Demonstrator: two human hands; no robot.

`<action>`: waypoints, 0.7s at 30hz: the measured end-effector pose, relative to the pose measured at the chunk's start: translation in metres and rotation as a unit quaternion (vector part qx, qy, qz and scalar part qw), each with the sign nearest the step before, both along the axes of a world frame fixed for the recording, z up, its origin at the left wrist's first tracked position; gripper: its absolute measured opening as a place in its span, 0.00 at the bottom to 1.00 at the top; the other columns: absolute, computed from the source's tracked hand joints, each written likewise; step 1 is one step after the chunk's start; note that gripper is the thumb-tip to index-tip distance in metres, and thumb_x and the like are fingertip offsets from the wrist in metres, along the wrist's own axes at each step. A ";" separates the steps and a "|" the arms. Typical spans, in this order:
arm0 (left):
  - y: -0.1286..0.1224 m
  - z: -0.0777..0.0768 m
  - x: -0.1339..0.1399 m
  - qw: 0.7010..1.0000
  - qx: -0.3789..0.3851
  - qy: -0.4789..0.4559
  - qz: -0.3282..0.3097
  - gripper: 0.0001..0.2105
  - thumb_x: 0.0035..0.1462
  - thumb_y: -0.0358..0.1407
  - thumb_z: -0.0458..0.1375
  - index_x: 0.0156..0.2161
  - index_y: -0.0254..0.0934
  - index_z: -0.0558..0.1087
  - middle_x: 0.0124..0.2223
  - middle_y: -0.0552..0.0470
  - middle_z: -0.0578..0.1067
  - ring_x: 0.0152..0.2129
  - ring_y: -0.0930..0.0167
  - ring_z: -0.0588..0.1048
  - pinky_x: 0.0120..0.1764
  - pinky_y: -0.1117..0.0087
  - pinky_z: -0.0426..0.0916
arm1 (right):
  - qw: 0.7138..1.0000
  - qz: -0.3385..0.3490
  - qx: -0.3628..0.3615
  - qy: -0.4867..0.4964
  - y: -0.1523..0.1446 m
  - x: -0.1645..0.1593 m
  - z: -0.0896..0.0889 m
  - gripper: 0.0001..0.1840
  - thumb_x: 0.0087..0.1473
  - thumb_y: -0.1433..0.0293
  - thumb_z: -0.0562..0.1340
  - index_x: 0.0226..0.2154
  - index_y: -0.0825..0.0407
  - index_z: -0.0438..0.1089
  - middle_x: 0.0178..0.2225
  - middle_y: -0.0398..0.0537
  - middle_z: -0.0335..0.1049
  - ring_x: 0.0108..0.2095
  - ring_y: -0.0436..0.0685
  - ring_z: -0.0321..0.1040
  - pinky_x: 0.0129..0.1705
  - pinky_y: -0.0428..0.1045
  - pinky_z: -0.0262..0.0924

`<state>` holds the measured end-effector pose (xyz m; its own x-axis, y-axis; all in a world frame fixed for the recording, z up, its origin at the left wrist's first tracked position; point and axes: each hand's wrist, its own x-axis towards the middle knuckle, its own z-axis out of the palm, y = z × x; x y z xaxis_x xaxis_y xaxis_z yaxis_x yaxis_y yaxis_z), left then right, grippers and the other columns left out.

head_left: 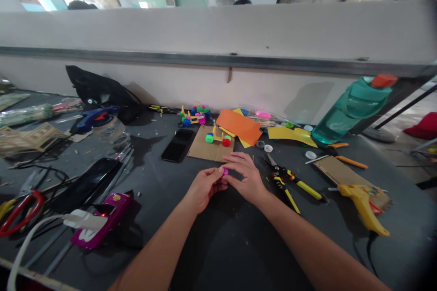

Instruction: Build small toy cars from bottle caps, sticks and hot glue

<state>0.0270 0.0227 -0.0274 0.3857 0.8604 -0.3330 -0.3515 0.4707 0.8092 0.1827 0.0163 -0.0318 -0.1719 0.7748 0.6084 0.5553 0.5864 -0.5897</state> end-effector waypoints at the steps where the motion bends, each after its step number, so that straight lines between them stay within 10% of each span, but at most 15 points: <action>1: 0.000 0.000 0.000 1.000 0.001 -0.003 -0.003 0.13 0.46 0.41 0.64 0.30 0.30 0.74 0.26 0.51 0.73 0.23 0.76 0.71 0.30 0.74 0.69 | 1.000 -0.003 -0.003 0.002 0.000 0.000 0.000 0.08 0.48 0.67 0.64 0.35 0.45 0.72 0.44 0.45 0.72 0.51 0.60 0.61 0.54 0.63 0.52; 21: 0.000 0.001 0.002 1.000 -0.002 0.003 0.011 0.11 0.43 0.38 0.66 0.28 0.30 0.74 0.24 0.53 0.71 0.22 0.77 0.69 0.28 0.75 0.69 | 1.000 -0.013 -0.007 0.010 0.000 -0.001 -0.001 0.09 0.46 0.67 0.66 0.35 0.45 0.71 0.43 0.46 0.72 0.51 0.61 0.61 0.52 0.62 0.54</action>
